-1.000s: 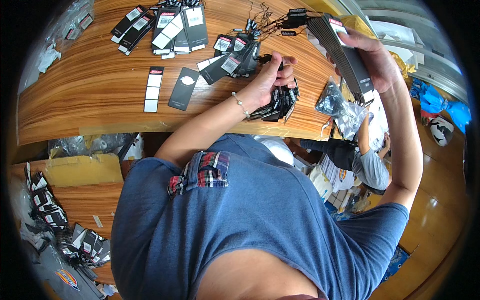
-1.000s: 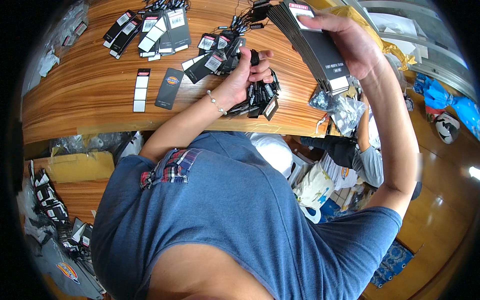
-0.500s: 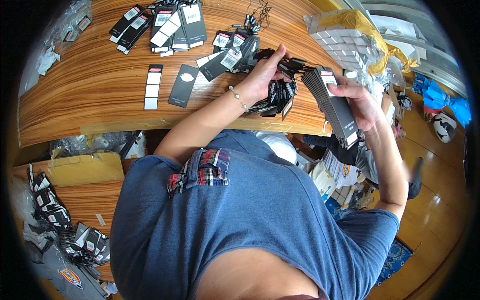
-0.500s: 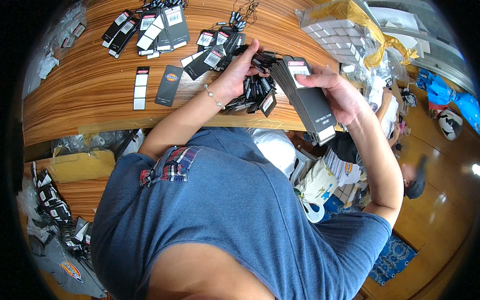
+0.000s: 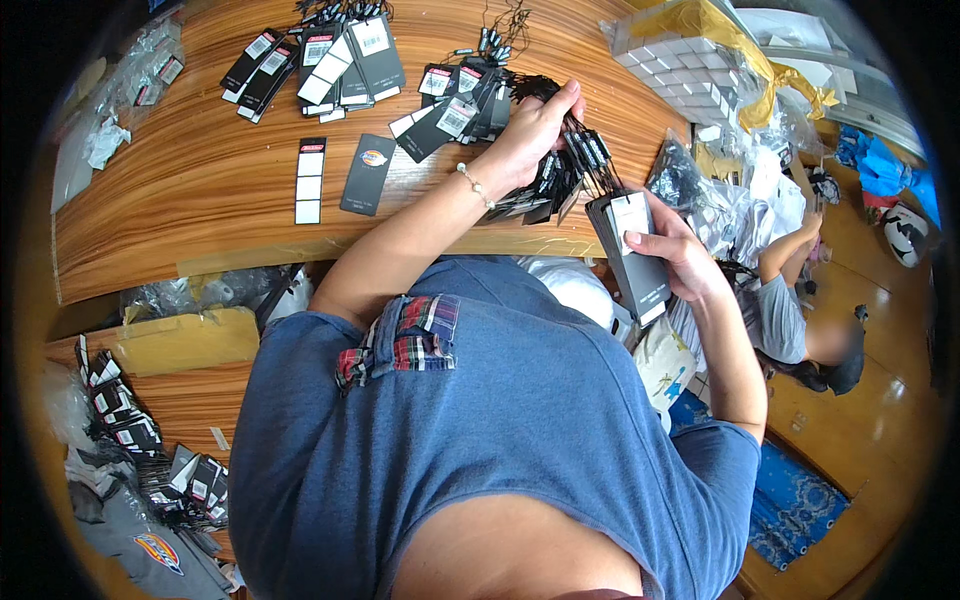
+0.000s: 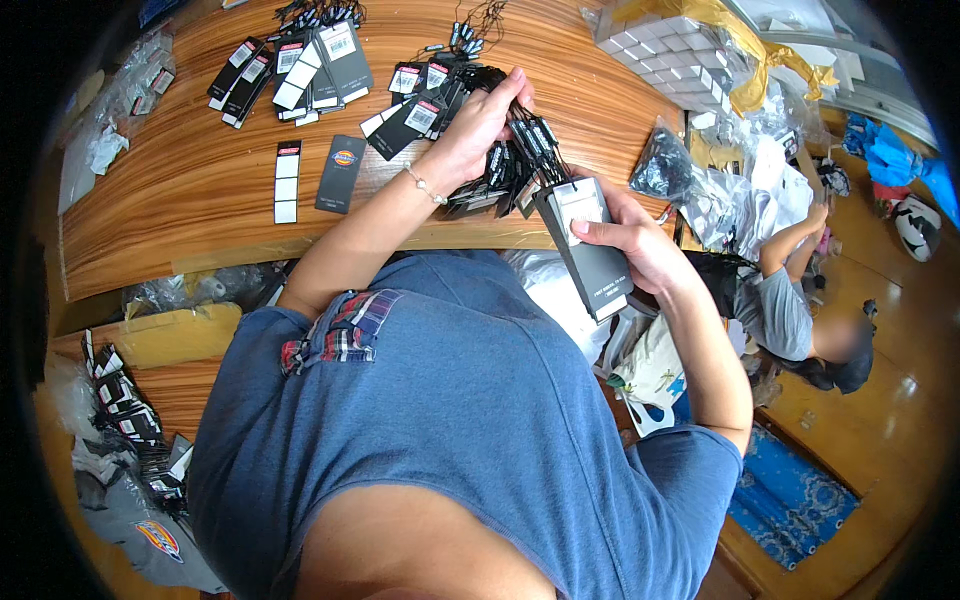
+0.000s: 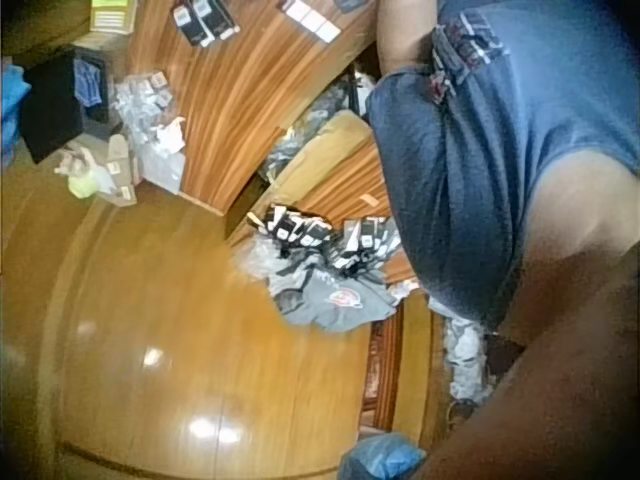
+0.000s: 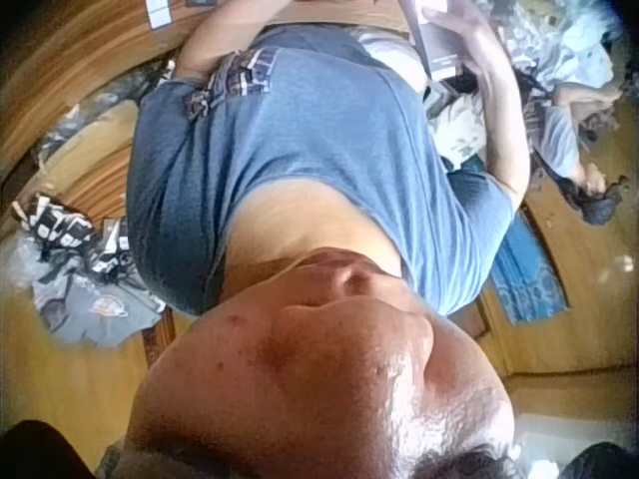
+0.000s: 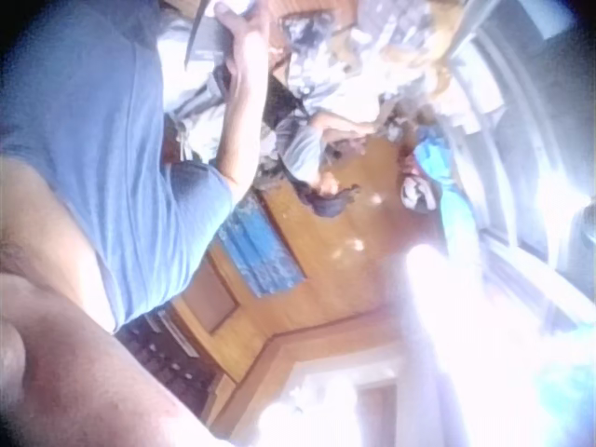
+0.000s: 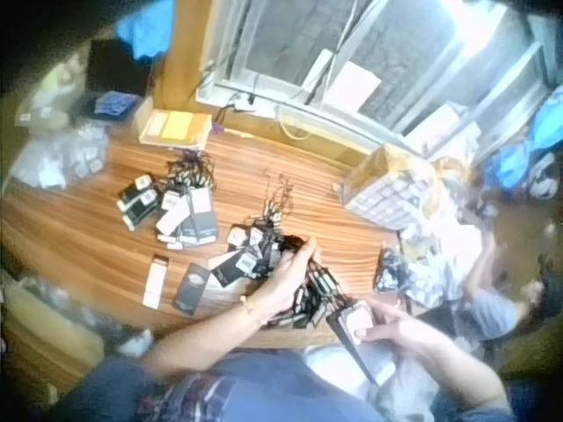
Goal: The person organizes small black tags with attached cords on a wooden table. They pick up individual tags, separate them from a larger bundle, and arrange them into neat stacks. The person also moves a stack of tags to the side of the table.
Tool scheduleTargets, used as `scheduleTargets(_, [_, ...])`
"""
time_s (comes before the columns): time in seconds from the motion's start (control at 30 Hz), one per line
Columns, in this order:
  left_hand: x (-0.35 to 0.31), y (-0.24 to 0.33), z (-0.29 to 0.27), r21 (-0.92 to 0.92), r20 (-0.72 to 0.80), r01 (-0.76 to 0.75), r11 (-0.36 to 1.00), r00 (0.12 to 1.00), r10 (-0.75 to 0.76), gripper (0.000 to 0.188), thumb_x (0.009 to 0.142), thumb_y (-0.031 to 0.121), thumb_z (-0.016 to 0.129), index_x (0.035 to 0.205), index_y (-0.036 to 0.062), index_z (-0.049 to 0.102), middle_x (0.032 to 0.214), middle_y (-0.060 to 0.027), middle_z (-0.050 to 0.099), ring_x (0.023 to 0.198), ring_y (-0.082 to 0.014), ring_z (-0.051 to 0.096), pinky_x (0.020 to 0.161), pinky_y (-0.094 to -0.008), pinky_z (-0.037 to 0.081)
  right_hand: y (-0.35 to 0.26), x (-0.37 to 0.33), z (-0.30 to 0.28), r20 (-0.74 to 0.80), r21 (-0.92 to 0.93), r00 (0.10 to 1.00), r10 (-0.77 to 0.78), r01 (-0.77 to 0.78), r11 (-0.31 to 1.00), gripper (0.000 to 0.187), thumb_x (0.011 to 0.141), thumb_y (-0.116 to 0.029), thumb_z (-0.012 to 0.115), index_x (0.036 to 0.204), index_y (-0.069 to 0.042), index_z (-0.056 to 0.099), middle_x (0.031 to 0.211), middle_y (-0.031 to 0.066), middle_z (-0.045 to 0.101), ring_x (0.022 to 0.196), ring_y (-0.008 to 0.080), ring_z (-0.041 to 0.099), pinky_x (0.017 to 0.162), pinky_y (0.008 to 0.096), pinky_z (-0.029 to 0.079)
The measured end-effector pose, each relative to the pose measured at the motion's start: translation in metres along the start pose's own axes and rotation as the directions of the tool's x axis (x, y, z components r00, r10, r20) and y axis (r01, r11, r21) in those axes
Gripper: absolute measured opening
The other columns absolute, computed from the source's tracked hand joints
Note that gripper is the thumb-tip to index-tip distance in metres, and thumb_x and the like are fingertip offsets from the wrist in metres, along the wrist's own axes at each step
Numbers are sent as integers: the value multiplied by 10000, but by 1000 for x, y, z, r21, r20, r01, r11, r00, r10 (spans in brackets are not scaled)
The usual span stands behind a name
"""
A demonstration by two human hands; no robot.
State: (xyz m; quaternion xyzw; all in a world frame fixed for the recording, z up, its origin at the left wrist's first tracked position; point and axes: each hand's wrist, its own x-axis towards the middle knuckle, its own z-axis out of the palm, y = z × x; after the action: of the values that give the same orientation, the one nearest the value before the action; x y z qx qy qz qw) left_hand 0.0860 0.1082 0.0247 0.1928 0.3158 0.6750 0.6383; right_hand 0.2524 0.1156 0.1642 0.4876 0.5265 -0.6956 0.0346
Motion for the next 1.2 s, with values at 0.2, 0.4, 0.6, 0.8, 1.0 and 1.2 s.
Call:
scheduleTargets(0.2, [4, 11, 14, 313, 110, -99, 945, 992, 68, 387, 908, 405, 375, 666, 119, 470, 604, 60, 410, 525, -16, 343, 478, -166, 269, 38, -2, -8, 1, 83, 976, -219, 218, 972, 755, 669, -132, 682, 1306, -21, 293, 1160, 66, 473, 1054, 149, 441, 928, 257, 307])
scheduleTargets(0.4, [-8, 25, 49, 605, 286, -324, 728, 941, 181, 472, 904, 415, 381, 628, 38, 446, 566, 7, 401, 558, -93, 370, 540, -244, 338, 92, 8, -19, 28, 178, 936, -352, 341, 923, 826, 653, -153, 710, 1326, -47, 244, 1202, 86, 414, 1095, 171, 397, 961, 284, 258])
scheduleTargets(0.6, [-24, 30, 83, 692, 363, -275, 668, 932, 8, 371, 878, 337, 487, 784, -18, 545, 661, -8, 510, 640, -88, 461, 593, -254, 404, 114, 12, -30, 93, 106, 891, -445, 436, 894, 856, 656, -89, 692, 1348, -46, 189, 1294, 101, 332, 1198, 196, 312, 1009, 313, 209])
scheduleTargets(0.8, [-38, 59, 118, 759, 467, -350, 549, 881, -83, 371, 872, 330, 494, 803, -32, 538, 658, -37, 508, 633, -108, 456, 590, -272, 395, 62, -14, -68, 149, -556, 830, -537, 520, 649, 620, 728, -267, 649, 1242, -30, 396, 1210, 147, 452, 1169, 246, 384, 996, 359, 259])
scheduleTargets(1.0, [-34, 69, 152, 703, 604, -539, 464, 797, 10, 314, 880, 284, 496, 802, -17, 537, 651, 9, 452, 630, -72, 401, 556, -247, 364, 2, 3, -53, -199, 183, 226, -954, 964, 190, 562, 843, -305, 487, 1267, 13, 299, 1164, 153, 453, 1124, 239, 422, 951, 345, 322])
scheduleTargets(1.2, [-24, 84, 164, 842, 493, -476, 255, 870, -3, 329, 889, 270, 477, 854, -51, 539, 689, -21, 506, 661, -100, 445, 605, -263, 397, -3, 31, -39, -634, -160, -151, -759, 985, -63, 281, 880, -286, 463, 962, -24, 403, 955, 97, 457, 895, 174, 453, 860, 297, 344])
